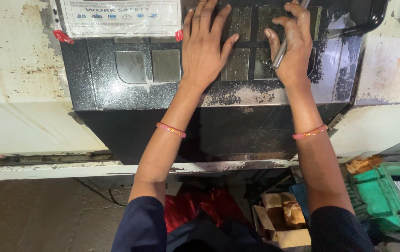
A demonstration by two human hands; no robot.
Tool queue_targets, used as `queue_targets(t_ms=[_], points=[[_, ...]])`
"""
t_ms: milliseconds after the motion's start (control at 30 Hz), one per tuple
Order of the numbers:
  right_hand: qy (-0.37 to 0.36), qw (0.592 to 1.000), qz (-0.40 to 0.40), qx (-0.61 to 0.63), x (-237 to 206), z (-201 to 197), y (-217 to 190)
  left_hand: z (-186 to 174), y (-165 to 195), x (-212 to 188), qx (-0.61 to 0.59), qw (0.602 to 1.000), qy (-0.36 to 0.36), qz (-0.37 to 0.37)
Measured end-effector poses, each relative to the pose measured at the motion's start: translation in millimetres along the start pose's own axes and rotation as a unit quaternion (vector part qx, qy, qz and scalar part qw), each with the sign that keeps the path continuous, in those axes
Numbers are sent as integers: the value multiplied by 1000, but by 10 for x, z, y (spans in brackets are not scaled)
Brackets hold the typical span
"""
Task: The person opens a machine door, removes a metal rod, and wipes it with a cloth. They place the cleaned rod into a green bin and repeat the process with additional rods. The person then closes the machine door and continues handling more rods.
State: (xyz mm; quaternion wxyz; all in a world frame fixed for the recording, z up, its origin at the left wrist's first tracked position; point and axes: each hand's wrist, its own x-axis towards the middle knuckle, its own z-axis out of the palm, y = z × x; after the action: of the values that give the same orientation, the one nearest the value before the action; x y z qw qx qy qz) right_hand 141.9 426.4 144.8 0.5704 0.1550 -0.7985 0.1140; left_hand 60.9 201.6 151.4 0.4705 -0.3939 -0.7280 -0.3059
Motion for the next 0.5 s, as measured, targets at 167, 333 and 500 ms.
queue_targets(t_ms=[167,333,500], points=[[4,1000,19,-11,-3,21,39,29,161,-63,-100,992,13,79],[19,1000,12,-5,-1,42,82,287,494,-108,-141,979,-65,135],[21,999,26,2,5,59,68,308,407,-91,-236,961,-77,125]])
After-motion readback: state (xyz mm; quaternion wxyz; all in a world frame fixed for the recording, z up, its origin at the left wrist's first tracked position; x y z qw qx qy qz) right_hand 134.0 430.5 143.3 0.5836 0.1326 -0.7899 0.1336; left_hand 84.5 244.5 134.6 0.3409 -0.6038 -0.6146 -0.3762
